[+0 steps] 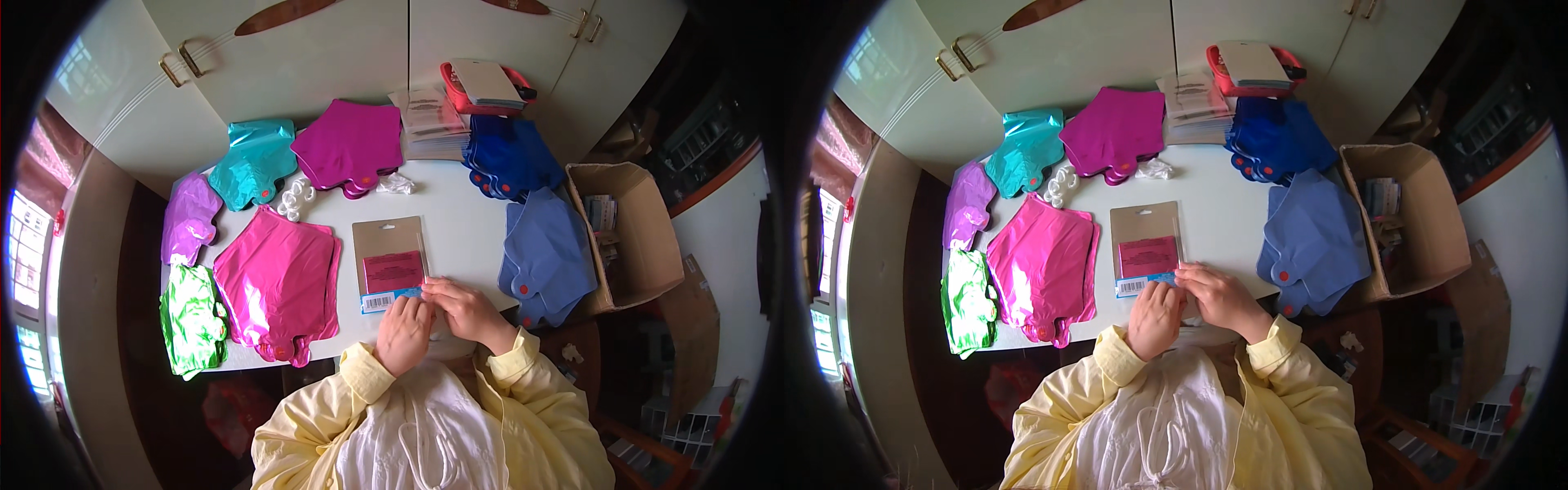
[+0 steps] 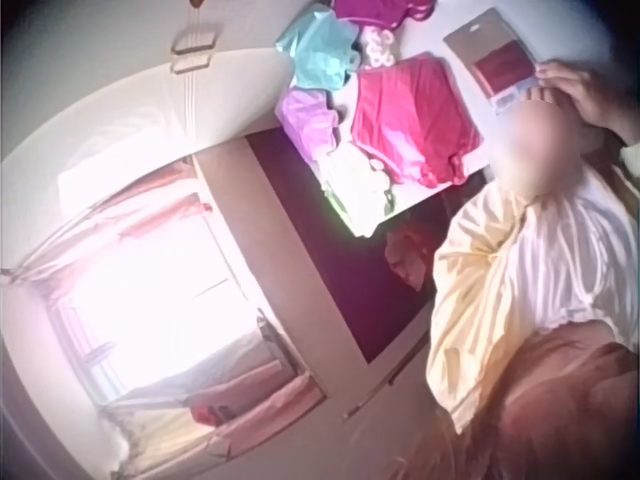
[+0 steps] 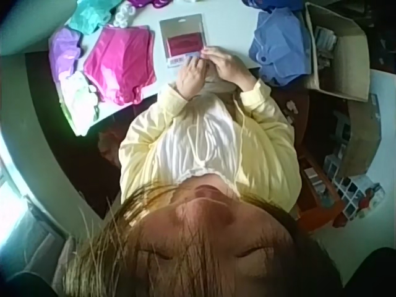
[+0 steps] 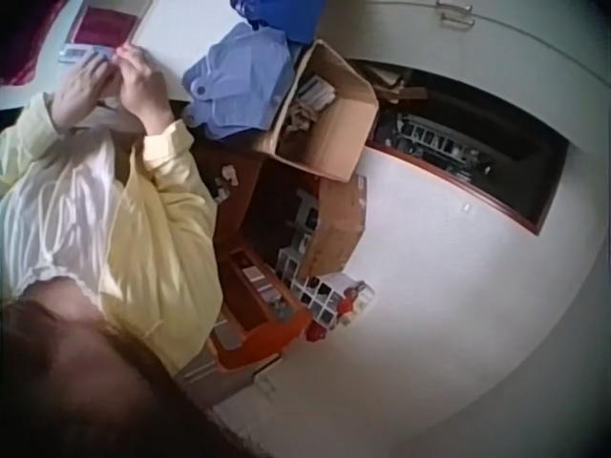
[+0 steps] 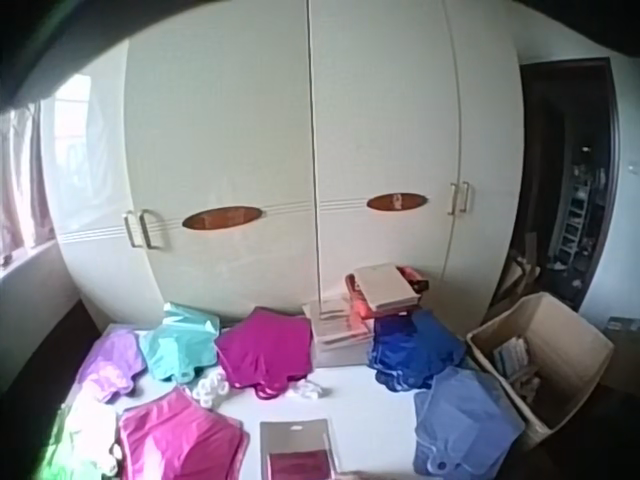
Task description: Folding various colorful clothing items and placing them into cardboard packaging holders.
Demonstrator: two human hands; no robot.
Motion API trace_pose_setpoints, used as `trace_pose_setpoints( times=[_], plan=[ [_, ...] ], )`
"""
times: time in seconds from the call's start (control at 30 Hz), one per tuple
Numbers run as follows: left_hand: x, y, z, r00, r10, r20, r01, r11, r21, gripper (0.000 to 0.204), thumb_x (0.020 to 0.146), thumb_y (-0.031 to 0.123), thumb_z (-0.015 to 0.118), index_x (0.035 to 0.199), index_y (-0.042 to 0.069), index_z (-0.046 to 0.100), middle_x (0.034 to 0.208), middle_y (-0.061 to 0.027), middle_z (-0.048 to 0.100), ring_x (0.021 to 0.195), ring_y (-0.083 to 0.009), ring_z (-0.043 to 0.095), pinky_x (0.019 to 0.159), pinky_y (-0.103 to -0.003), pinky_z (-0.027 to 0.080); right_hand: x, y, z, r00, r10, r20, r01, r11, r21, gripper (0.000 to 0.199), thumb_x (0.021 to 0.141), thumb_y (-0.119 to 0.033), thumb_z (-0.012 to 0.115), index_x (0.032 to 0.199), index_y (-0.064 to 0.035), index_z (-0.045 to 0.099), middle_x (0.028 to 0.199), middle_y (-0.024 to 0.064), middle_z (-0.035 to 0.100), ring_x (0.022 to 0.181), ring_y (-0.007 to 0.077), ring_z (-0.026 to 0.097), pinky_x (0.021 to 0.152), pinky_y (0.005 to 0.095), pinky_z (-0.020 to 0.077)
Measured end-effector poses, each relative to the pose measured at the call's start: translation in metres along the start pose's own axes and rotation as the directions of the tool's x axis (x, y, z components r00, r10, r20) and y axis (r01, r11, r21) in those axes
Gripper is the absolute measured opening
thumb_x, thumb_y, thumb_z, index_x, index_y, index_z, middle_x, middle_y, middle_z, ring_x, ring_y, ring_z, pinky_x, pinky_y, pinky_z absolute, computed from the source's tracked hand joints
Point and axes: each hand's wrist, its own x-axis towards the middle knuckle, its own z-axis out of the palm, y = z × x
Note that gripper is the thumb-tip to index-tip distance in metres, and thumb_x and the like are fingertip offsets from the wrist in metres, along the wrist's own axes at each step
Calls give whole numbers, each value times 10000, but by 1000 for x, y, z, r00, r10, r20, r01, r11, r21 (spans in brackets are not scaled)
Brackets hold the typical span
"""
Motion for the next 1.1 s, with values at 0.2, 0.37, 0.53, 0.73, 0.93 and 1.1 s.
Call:
trace_pose_setpoints(
  times=[0.2, 0.37, 0.53, 0.73, 0.93, 1.1],
  plan=[
    [-25, -4, -41, 994, -24, -102, -11, 945, -327, 237, 741, -73, 576, 930, 32, 478, 847, -108, 542, 809, -284, 537, 830, -452, 396, -3, -2, -6, 996, -31, 87, 31, 1000, 0, 330, 722, -42, 632, 1046, 18, 619, 1150, 122, 605, 1132, 273, 559, 940, 364, 480],
    [-74, -22, -75, 911, -407, -60, 268, 696, -666, 63, 958, 1, 325, 956, 0, 388, 726, -52, 461, 603, -129, 475, 662, -306, 497, -5, -12, -8, 994, -39, 106, 37, 999, 21, 459, 686, -197, 753, 1068, 11, 606, 1181, 107, 586, 1141, 260, 552, 961, 366, 470],
    [-95, -38, -99, 854, -472, -217, 324, 811, -488, 40, 916, -3, 461, 952, 6, 444, 680, -60, 506, 553, -117, 456, 505, -258, 375, -12, -6, -2, 989, -80, 123, 90, 993, -73, 500, 648, -229, 798, 1055, -14, 604, 1187, 81, 578, 1141, 238, 552, 952, 350, 479],
    [-71, -28, -96, 994, 48, 101, -66, 981, 185, 360, 735, 176, 719, 1065, 104, 596, 917, -15, 610, 643, -165, 572, 525, -294, 494, -16, -9, -1, 982, -100, 158, 113, 991, -77, 448, 671, -168, 778, 1054, -30, 592, 1189, 71, 575, 1167, 221, 529, 964, 334, 467],
    [-76, -45, -66, 993, 112, -30, -103, 971, 217, 203, 731, 105, 680, 929, 108, 635, 944, 2, 633, 645, -132, 573, 512, -268, 481, -18, -13, -2, 985, -113, 130, 121, 991, -61, 323, 724, -147, 741, 989, -42, 590, 1169, 72, 590, 1141, 219, 551, 952, 343, 476],
    [-75, -50, -55, 988, -65, -137, 67, 998, 12, 89, 741, 55, 660, 795, 79, 592, 835, -26, 654, 628, -195, 608, 522, -308, 495, -19, -8, 5, 993, -112, 41, 114, 992, -53, 225, 756, -122, 716, 912, -49, 573, 1044, 63, 641, 1043, 220, 607, 876, 345, 510]
  ],
)
